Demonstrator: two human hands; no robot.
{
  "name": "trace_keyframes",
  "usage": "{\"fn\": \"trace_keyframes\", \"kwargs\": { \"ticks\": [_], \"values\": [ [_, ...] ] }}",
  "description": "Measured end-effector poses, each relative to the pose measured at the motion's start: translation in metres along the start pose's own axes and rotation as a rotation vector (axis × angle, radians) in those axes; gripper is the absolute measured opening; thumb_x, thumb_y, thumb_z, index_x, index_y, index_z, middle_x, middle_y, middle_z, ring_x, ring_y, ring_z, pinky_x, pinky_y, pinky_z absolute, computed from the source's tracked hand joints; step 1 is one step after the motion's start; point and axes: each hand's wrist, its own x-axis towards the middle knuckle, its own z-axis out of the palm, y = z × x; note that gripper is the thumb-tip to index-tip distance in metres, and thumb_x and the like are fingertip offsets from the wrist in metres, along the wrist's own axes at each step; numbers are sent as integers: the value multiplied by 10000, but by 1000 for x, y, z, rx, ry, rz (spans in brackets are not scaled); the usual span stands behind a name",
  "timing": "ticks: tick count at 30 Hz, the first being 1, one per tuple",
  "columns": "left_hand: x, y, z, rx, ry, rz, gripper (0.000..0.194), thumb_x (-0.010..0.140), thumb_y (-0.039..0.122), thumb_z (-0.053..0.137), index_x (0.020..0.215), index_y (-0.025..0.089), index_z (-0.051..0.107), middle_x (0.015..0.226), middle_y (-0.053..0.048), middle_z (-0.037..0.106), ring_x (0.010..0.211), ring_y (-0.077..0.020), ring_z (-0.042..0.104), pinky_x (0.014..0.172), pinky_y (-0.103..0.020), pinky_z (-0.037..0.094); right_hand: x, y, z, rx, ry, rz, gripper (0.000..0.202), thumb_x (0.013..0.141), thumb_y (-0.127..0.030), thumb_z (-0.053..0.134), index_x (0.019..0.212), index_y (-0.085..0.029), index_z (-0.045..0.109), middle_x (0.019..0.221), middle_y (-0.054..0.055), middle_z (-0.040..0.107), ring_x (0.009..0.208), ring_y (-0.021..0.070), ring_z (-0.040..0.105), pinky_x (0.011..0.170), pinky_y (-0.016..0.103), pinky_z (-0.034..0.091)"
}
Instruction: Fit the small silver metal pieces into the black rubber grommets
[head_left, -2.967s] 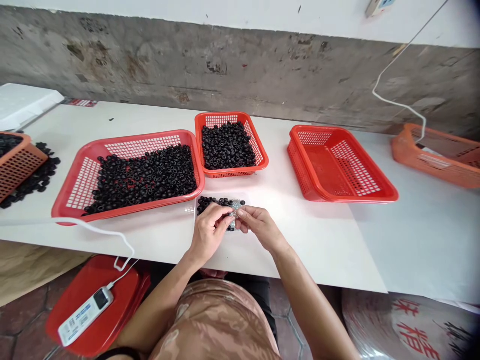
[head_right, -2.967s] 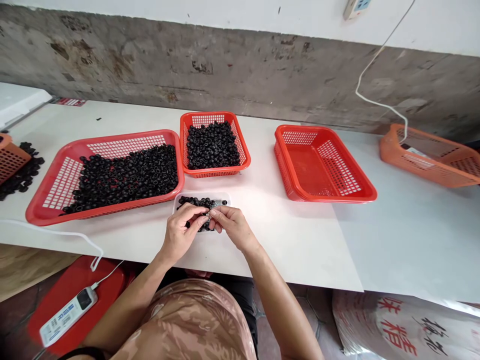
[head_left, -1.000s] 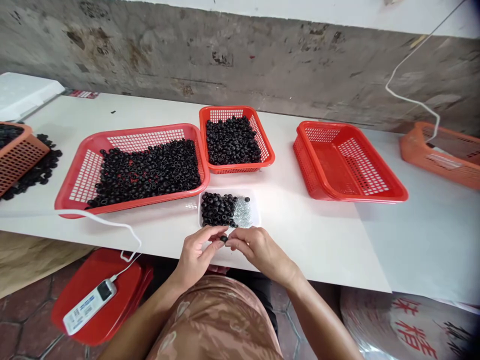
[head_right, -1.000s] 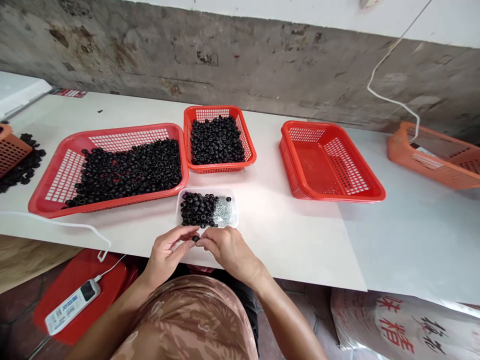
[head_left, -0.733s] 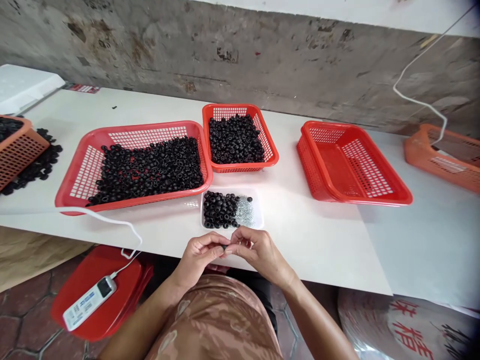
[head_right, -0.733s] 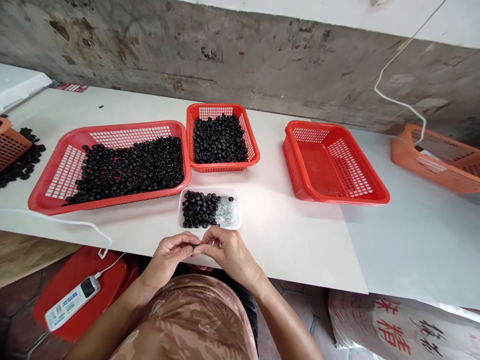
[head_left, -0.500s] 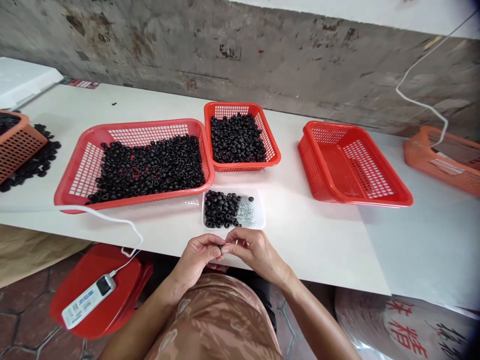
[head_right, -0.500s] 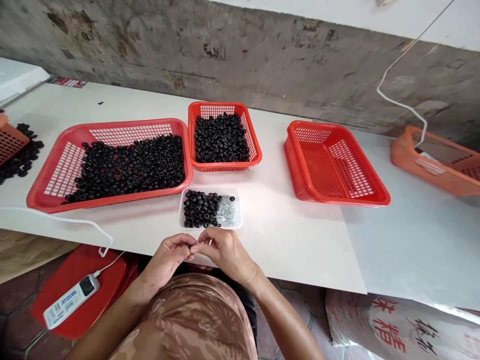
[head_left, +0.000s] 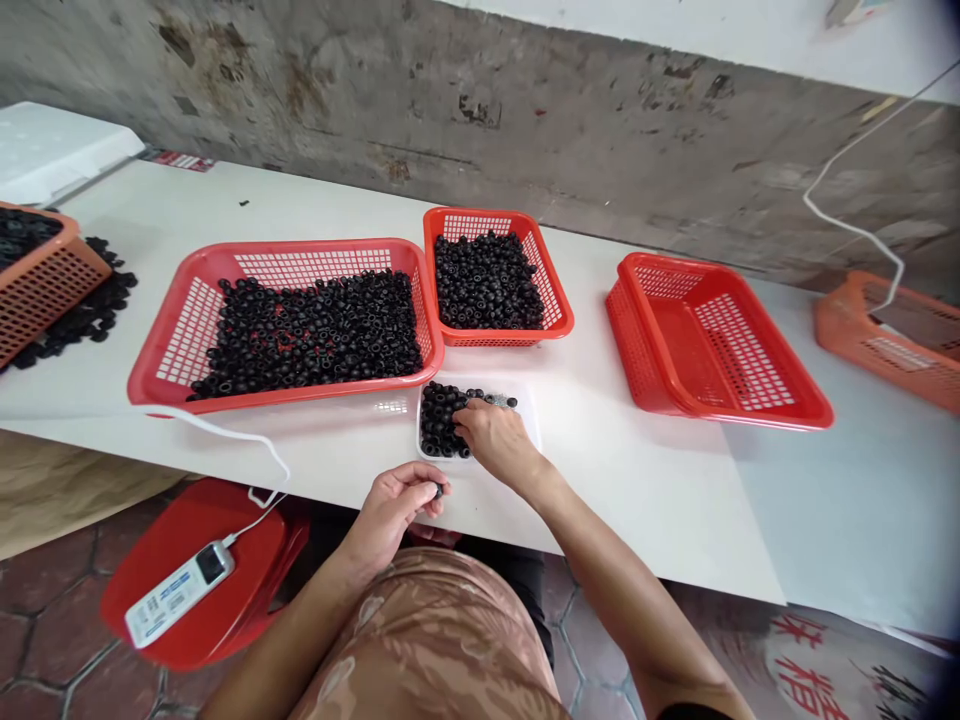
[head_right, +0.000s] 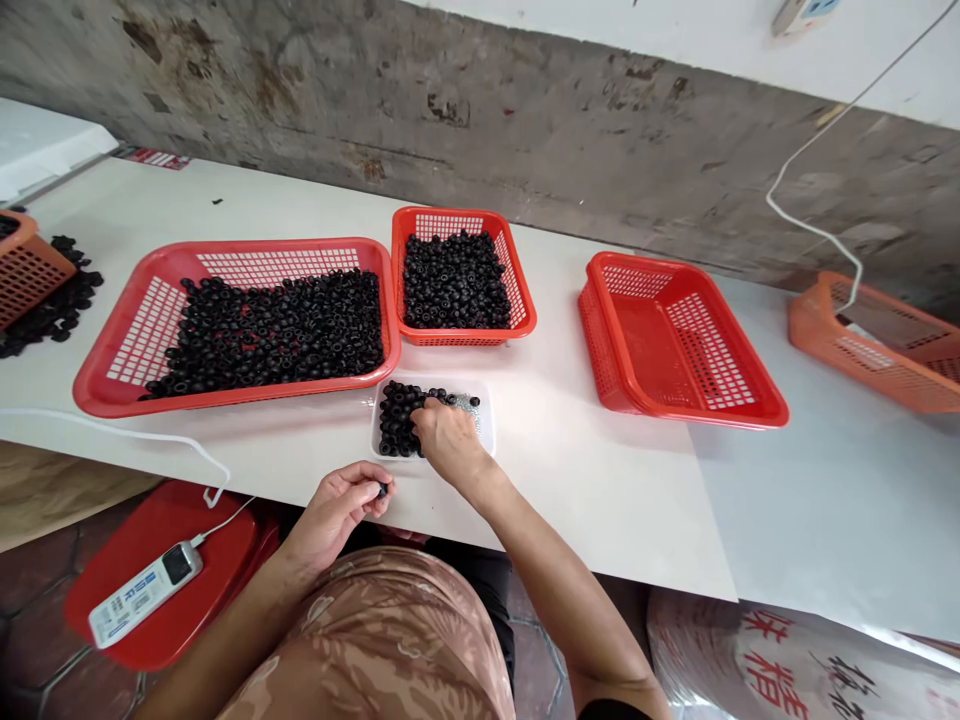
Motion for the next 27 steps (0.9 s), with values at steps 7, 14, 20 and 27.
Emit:
{"fn": "trace_keyframes", "kwargs": {
  "ticks": [7,14,20,27],
  "values": [
    [1,2,3,-2,14,6,165,746,276,785,849,150,766,805,-46,711,633,-91,569,609,-201,427,3,5,0,-30,-21,-39,178,941,-158,526,982,-132,697,1026,135,680,860,243,690,685,291,463],
    [2,13,11,-6,15,41,248,717,340,854,842,145,764,712,-28,676,592,-82,551,574,-194,407,-16,23,-9,225,131,-144,71,913,-183,622,976,-169,650,919,30,656,802,135,614,735,232,472],
    [6,25,29,13,51,60,318,723,364,861,952,156,785,727,-31,691,592,-86,560,569,-204,406,-47,27,-23,636,369,-491,35,926,-192,630,957,-188,615,862,10,605,687,111,507,663,245,451],
    [14,25,44,82,62,107,319,690,408,873,848,140,802,613,-21,650,582,-103,536,588,-231,403,-59,16,-25,346,504,-630,171,1006,-160,521,1156,-181,602,1066,83,675,988,183,631,877,344,465]
  ]
}}
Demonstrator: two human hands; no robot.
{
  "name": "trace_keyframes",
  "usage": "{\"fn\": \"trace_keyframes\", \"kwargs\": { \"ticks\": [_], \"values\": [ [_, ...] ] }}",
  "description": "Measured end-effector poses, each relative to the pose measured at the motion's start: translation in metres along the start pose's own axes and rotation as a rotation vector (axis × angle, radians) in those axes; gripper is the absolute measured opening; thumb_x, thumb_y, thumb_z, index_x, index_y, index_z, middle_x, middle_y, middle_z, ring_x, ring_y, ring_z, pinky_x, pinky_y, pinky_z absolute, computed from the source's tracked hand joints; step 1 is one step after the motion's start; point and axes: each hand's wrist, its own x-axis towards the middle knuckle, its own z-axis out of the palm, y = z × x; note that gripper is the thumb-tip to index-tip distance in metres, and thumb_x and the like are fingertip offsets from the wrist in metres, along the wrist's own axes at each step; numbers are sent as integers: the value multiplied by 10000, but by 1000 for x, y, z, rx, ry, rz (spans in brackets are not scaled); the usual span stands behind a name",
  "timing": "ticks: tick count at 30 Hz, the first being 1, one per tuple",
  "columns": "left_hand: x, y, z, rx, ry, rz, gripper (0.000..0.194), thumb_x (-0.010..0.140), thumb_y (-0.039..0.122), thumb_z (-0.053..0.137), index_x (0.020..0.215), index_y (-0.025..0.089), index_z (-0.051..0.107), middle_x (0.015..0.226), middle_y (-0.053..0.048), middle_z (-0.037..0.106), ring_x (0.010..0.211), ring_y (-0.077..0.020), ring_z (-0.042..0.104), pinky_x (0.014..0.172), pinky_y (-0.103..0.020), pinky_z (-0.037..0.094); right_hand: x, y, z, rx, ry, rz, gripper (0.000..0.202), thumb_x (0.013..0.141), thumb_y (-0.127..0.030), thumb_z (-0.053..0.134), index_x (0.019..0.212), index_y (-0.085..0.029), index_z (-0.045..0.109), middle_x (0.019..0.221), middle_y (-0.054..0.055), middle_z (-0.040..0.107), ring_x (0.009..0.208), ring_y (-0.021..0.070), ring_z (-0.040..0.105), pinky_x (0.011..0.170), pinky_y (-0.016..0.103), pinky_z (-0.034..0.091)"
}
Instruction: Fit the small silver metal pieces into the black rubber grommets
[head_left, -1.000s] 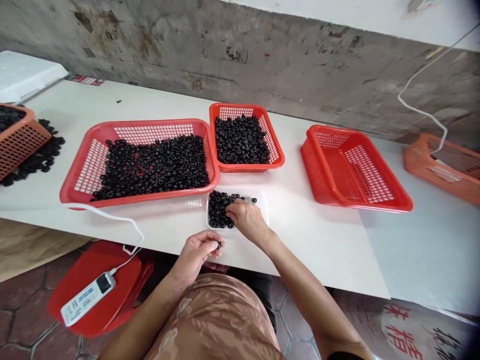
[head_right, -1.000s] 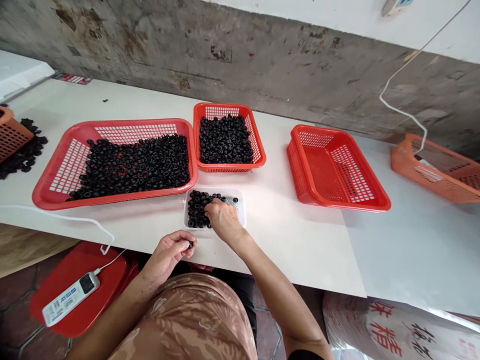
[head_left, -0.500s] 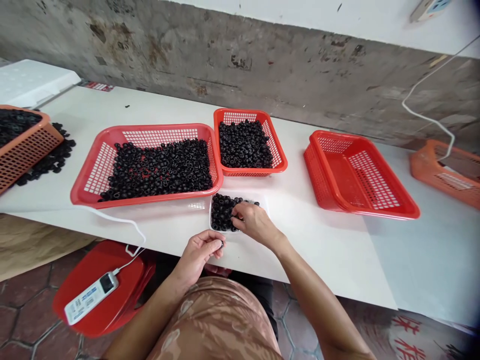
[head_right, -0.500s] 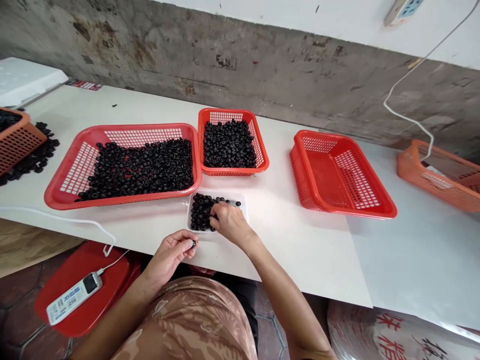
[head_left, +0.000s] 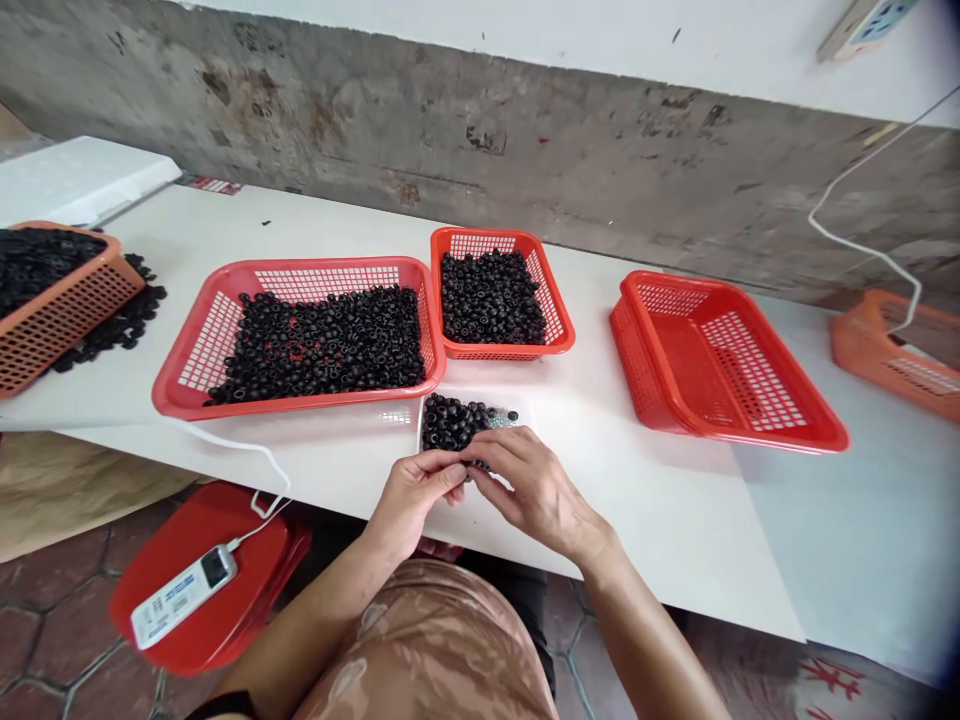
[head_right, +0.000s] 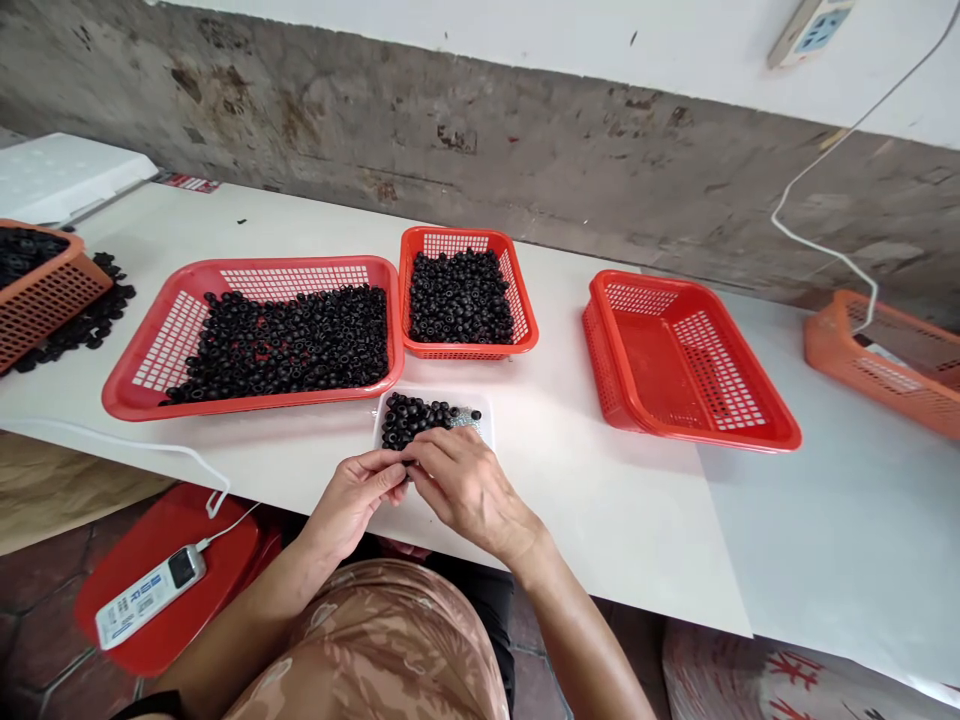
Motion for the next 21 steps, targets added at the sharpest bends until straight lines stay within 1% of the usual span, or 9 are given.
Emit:
{"fn": "trace_keyframes", "kwargs": {
  "ticks": [4,7,9,14,17,21],
  "values": [
    [1,1,0,49,-54,34,270,753,407,827,756,142,776,624,-14,624,601,-106,518,604,-240,393,-4,1,2,36,-15,1,305,1020,-100,461,1269,-220,591,1127,70,676,1026,169,640,898,341,468],
    [0,4,-1,79,-87,61,248,788,389,802,746,147,766,647,-6,604,628,-107,513,634,-244,395,-7,2,3,78,40,36,290,1020,-141,497,1278,-227,598,1144,74,682,1044,175,648,903,335,490],
    [1,7,0,85,-104,59,244,780,383,813,739,147,763,643,-2,591,637,-107,511,640,-241,393,-8,2,3,93,74,51,265,1019,-178,522,1259,-231,621,1117,70,693,1023,175,659,899,328,504],
    [4,10,-1,-66,-108,-46,316,684,420,884,789,140,782,647,-13,617,610,-99,514,590,-220,387,-9,1,3,91,116,46,263,1014,-184,534,1234,-262,655,1083,56,709,990,169,669,891,331,513],
    [6,9,-2,-139,-113,-116,319,637,373,920,796,131,786,687,-25,644,607,-89,530,575,-205,399,-9,1,4,70,131,38,272,1018,-187,523,1236,-272,661,1080,55,713,986,168,672,886,333,517],
    [9,8,-5,-212,-104,-208,336,581,314,953,803,125,787,742,-31,666,648,-82,565,607,-182,445,-11,1,6,36,104,37,276,1024,-181,504,1246,-255,651,1088,63,716,986,169,675,890,341,506]
  ]
}}
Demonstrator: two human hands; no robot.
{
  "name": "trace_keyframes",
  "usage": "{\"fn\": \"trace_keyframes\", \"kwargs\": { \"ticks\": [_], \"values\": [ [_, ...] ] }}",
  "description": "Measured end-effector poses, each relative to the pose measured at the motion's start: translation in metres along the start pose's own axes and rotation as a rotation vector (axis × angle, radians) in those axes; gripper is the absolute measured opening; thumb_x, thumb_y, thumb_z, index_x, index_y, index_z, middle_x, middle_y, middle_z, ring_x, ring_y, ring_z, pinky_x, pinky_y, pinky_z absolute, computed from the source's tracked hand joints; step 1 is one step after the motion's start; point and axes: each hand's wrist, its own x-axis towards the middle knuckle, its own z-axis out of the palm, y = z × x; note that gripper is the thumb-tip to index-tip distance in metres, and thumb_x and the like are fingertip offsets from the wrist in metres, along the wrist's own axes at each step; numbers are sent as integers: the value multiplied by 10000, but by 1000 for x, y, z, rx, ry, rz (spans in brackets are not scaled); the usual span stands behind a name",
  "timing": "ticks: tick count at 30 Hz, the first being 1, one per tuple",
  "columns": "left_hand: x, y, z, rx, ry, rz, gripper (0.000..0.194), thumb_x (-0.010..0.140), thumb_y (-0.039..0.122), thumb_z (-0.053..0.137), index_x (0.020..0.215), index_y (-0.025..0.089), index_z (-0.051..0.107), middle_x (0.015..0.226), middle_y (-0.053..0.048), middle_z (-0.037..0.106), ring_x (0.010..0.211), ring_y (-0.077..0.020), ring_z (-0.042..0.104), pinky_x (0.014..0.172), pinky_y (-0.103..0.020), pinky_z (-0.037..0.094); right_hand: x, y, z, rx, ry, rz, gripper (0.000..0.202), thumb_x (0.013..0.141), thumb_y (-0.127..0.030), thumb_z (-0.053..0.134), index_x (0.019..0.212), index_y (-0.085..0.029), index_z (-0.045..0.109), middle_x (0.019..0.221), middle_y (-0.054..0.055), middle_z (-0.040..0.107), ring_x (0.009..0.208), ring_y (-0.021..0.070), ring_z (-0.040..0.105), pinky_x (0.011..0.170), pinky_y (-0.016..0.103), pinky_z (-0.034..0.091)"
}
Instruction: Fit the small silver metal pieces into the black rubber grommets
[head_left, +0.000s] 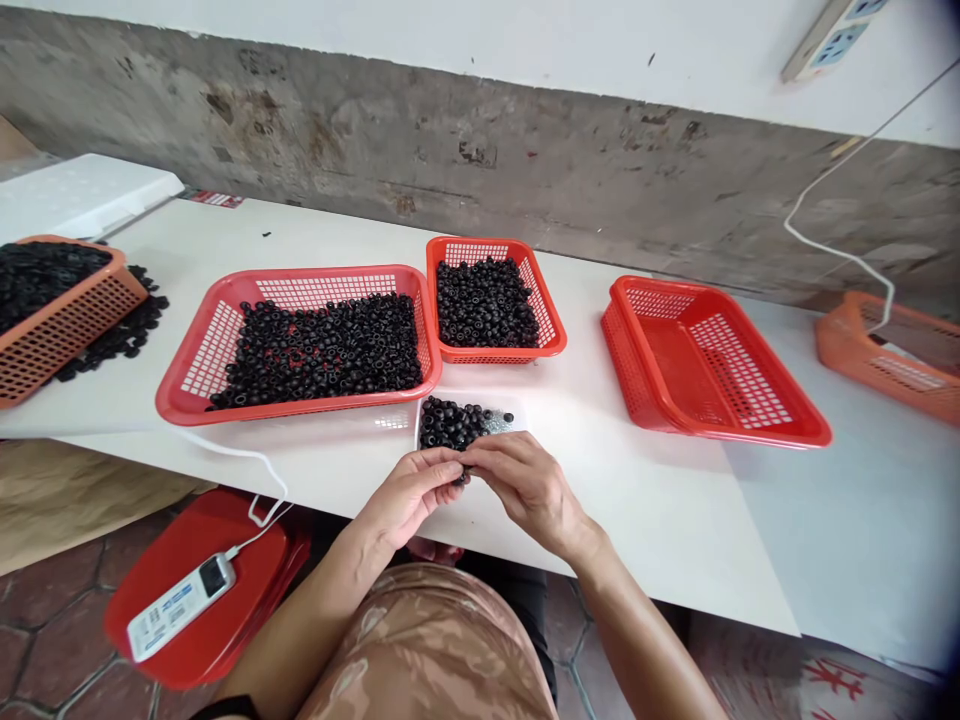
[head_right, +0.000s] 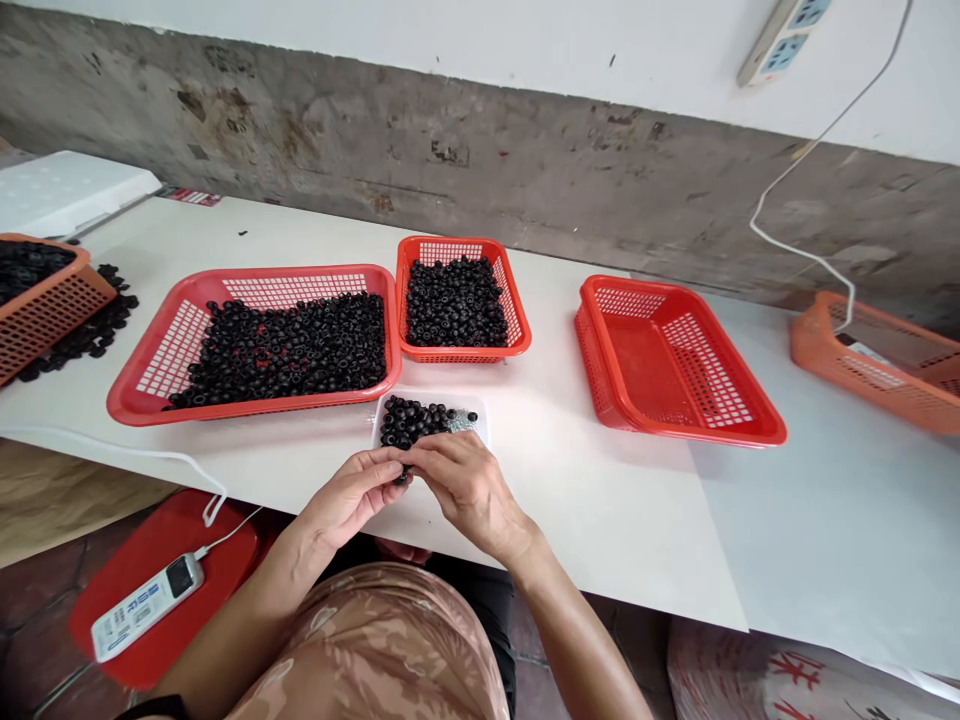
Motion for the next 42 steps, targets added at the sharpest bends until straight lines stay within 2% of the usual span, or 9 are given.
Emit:
{"fn": "trace_keyframes", "kwargs": {
  "ticks": [6,9,13,20,26,30,33,36,42],
  "values": [
    [1,-1,-2,-2,-3,-14,328,603,297,943,817,117,771,744,-24,664,646,-79,577,623,-185,462,1,-4,-2,33,-35,52,248,1017,-198,539,1240,-237,642,1118,63,711,1033,178,666,917,346,492],
    [2,-1,-1,24,-12,6,323,603,296,940,805,115,765,743,-27,666,627,-82,574,602,-194,451,2,-7,-4,46,-44,90,226,1015,-220,557,1217,-236,658,1076,56,719,994,173,676,889,337,496],
    [2,-2,2,60,-27,39,328,619,317,928,826,114,775,746,-37,677,624,-89,573,592,-202,434,1,-5,-4,5,-41,65,202,1028,-218,527,1168,-219,673,1045,64,726,957,175,679,872,348,487],
    [6,-4,4,88,-18,59,334,628,348,924,828,123,780,732,-38,680,605,-89,562,575,-202,420,-1,-2,-3,-62,-14,62,225,1034,-209,501,1192,-226,661,1031,59,725,939,172,683,859,341,477],
    [12,-6,0,51,-34,3,320,623,352,932,774,121,770,688,-31,660,613,-94,558,600,-210,445,-1,1,-12,-88,-111,-11,278,1048,-152,422,1245,-216,609,1037,65,734,951,167,687,861,343,452],
    [11,-4,-2,59,-49,26,346,600,351,946,817,126,798,722,-48,698,641,-104,591,615,-210,453,2,-1,-16,-161,-143,-23,229,1042,-139,422,1157,-183,615,987,65,729,898,167,682,856,346,448],
    [7,-1,0,67,-40,56,376,611,314,939,925,153,810,823,-64,743,698,-125,636,683,-237,489,3,-5,-15,-170,-94,66,172,1030,-191,466,1100,-175,622,950,78,717,860,182,670,814,333,484],
    [4,1,4,103,5,122,416,629,287,922,1011,175,800,879,-60,758,702,-131,655,691,-249,497,2,-9,-12,-59,-38,220,145,1003,-227,516,1034,-181,650,840,50,685,744,164,638,702,289,501],
    [3,-2,5,176,86,217,305,617,276,907,875,161,793,757,-45,757,719,-163,677,752,-284,519,3,-14,-7,194,-5,438,159,957,-273,589,925,-204,728,815,26,717,706,146,634,686,267,509]
  ]
}}
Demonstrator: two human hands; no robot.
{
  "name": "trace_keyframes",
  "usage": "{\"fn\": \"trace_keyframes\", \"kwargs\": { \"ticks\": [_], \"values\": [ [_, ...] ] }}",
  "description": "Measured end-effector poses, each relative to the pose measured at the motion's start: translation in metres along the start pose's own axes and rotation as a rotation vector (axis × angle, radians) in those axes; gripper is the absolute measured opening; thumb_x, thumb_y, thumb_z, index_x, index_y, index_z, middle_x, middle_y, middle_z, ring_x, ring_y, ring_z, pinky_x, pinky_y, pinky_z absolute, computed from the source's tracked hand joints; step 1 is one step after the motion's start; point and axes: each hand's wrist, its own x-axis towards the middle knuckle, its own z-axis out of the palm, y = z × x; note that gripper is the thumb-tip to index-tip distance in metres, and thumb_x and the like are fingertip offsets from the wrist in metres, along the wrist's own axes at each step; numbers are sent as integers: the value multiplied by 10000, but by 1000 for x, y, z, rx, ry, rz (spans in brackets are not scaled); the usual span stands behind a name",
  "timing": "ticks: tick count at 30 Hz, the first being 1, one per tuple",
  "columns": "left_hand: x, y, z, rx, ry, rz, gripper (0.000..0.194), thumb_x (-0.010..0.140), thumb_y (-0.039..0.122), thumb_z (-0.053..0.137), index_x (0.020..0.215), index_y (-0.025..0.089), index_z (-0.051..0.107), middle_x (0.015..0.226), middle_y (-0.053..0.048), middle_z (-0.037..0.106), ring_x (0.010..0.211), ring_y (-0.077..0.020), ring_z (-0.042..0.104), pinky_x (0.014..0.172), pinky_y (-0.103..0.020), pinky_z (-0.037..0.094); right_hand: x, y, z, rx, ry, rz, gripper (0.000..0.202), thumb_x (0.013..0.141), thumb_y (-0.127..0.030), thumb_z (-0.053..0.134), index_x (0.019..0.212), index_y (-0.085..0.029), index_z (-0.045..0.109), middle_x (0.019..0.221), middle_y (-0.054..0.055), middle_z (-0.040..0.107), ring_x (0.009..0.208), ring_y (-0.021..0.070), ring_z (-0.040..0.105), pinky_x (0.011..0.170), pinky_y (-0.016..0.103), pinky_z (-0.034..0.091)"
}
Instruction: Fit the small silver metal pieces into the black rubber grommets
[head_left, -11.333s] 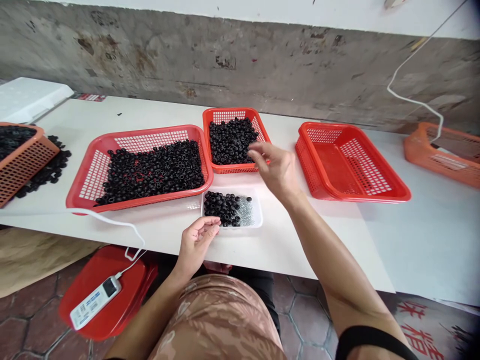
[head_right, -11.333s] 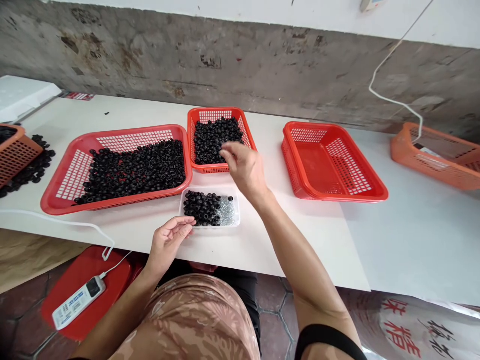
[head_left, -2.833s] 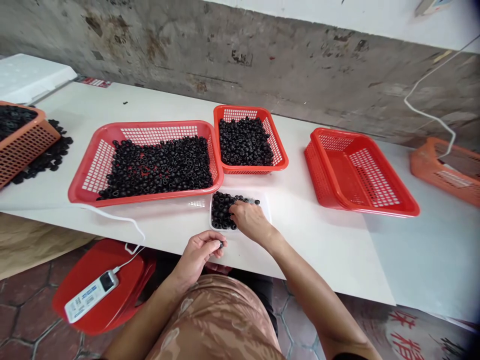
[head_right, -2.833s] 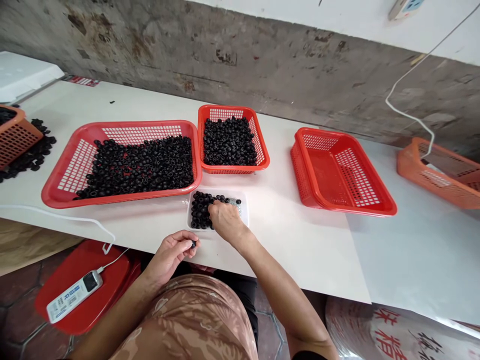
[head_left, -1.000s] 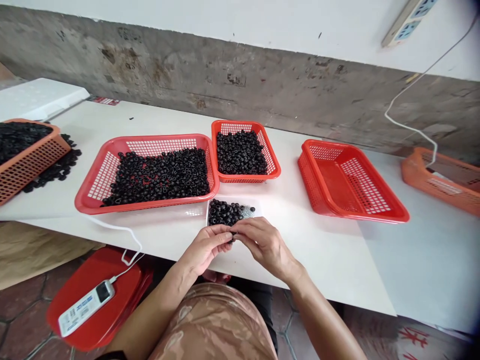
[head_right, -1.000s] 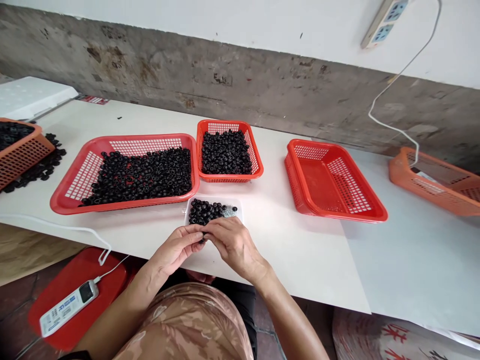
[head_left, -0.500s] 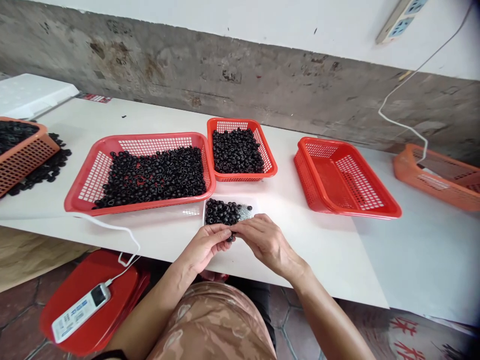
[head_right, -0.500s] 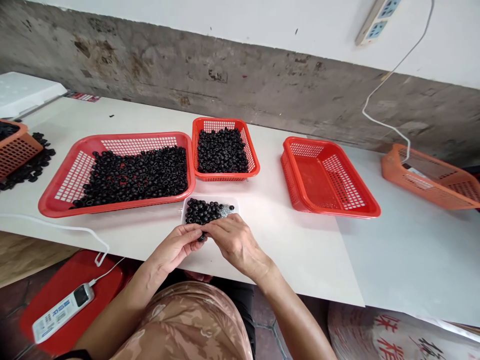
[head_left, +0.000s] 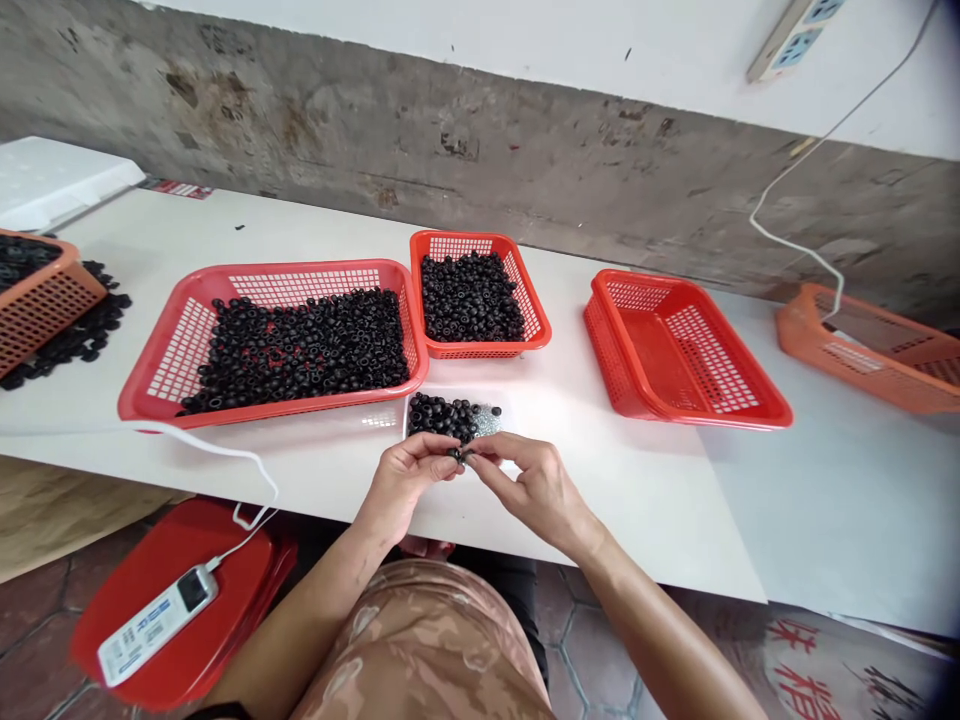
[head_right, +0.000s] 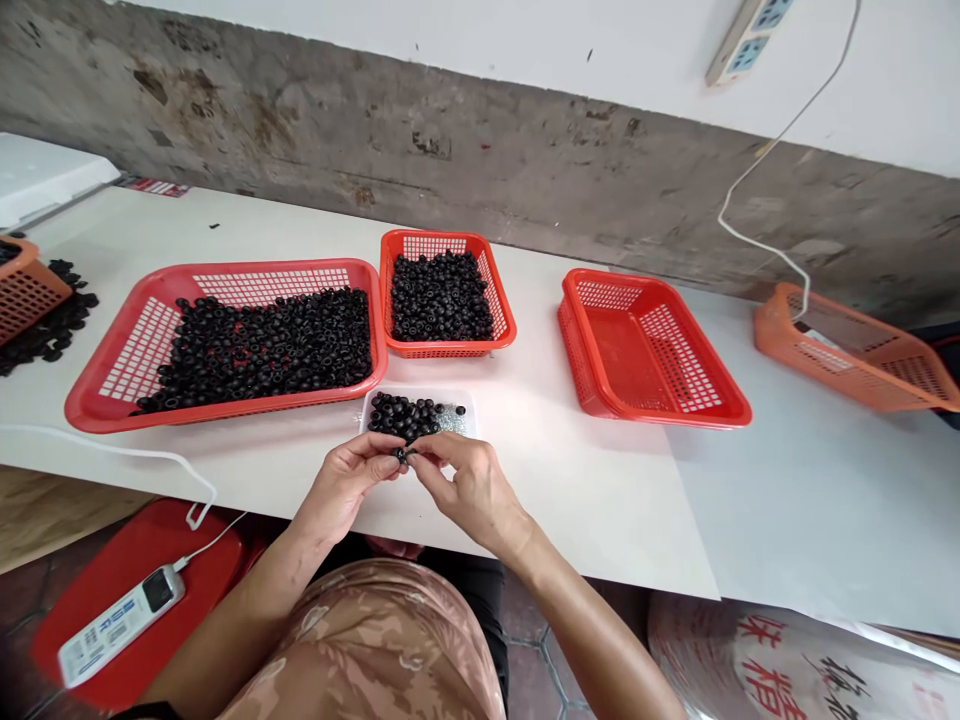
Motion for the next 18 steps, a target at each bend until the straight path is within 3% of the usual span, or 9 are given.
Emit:
{"fn": "trace_keyframes", "kwargs": {
  "ticks": [8,18],
  "values": [
    [-3,-4,-1,59,21,53,292,646,273,886,895,167,777,763,-31,747,698,-163,688,697,-271,519,0,-1,5,116,-32,154,168,940,-277,609,972,-215,761,757,2,731,696,142,682,631,232,516],
    [-3,-4,-3,128,3,75,240,686,286,865,846,151,748,758,-25,734,692,-146,670,677,-246,515,1,3,8,370,-118,247,205,930,-321,611,991,-190,756,822,15,761,775,143,721,739,236,575]
  ]
}}
